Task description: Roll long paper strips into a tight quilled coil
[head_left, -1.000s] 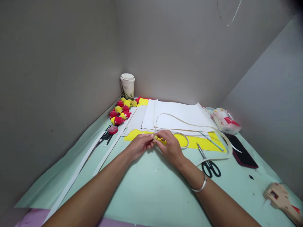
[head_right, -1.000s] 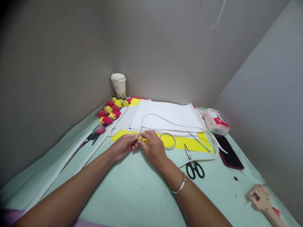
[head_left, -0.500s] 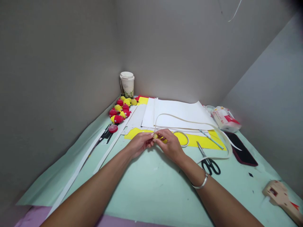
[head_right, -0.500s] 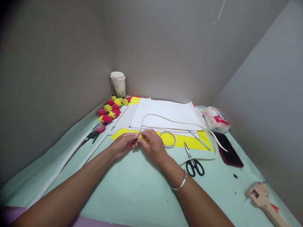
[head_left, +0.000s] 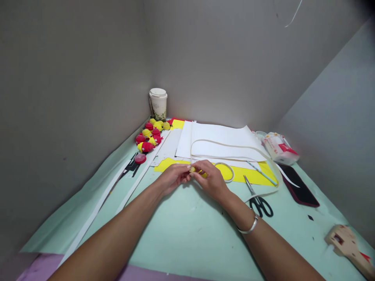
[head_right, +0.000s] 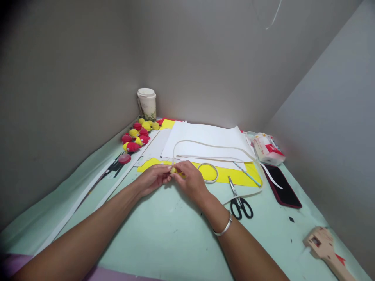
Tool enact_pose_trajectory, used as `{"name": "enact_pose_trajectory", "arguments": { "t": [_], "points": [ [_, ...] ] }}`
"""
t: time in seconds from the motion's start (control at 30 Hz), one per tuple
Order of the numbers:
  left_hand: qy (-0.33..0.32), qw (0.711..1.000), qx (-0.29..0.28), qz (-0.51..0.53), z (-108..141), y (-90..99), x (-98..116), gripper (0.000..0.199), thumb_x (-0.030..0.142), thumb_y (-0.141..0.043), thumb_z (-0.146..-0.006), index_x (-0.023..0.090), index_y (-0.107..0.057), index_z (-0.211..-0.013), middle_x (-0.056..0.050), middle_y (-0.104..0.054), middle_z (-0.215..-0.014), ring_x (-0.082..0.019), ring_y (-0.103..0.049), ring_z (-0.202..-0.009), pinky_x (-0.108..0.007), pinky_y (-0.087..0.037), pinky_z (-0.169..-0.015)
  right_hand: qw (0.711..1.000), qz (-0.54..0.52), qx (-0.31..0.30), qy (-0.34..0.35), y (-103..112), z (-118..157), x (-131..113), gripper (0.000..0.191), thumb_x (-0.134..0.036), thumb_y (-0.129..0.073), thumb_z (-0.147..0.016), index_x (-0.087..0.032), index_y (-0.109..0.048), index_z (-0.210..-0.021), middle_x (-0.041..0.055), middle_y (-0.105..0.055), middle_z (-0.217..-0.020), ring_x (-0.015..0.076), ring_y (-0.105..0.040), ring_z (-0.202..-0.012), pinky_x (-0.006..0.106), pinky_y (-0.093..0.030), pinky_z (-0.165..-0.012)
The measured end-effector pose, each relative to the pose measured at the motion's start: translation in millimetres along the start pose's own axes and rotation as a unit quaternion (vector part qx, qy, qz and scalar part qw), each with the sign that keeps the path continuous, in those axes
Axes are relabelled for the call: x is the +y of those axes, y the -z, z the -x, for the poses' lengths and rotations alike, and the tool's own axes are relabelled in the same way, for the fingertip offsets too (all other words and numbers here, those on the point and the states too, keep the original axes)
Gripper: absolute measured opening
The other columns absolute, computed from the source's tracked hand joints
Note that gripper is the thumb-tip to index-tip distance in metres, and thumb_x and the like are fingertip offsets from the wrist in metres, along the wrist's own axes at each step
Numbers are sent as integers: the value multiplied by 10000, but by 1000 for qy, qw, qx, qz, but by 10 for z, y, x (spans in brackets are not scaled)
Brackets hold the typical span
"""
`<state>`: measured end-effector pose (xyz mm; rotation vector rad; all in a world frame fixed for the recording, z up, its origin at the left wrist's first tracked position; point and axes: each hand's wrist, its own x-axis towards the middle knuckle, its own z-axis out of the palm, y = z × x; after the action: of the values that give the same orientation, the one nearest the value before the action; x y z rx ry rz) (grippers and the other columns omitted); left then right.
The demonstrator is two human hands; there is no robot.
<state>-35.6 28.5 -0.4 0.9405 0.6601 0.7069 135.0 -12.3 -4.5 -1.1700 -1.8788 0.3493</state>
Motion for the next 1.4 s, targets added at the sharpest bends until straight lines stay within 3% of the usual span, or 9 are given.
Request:
{"name": "enact_pose_trajectory", "arguments": {
  "t": [0.23,0.53,0.97,1.4],
  "points": [
    [-21,999,30,17,-18,-21,-19,170,260,-663,-786,90,-655,-789,-28,-572,-692,-75,-504,-580,-183,-373,-521,999,2,28,-23,-64,32,30,306,-222,-641,-827,-215,-541,-1116,61,-583,-1015,157,-619,-762,309,-523,-693],
    [-5,1000,20,7,-7,-26,-15,165,256,-642,-801,92,-644,-779,-31,-579,-689,-74,-507,-586,-183,-372,-530,999,21,33,-5,-59,26,16,122,-189,-631,-834,-213,-573,-939,44,-589,-947,159,-570,-776,298,-501,-707],
    [4,999,38,0,17,-46,7,153,241,-631,-799,90,-648,-780,-33,-579,-681,-77,-512,-580,-186,-380,-538,1000,2,11,-4,-21,6,0,125,-176,-621,-837,-214,-598,-953,46,-610,-941,150,-591,-757,282,-506,-690],
    [-2,1000,21,-12,2,-23,2,152,229,-618,-801,85,-662,-785,-46,-599,-710,-79,-521,-579,-190,-391,-542,998,-37,-37,-33,38,-10,13,171,-184,-626,-847,-227,-631,-1012,25,-634,-972,123,-618,-738,269,-503,-716]
  ]
}}
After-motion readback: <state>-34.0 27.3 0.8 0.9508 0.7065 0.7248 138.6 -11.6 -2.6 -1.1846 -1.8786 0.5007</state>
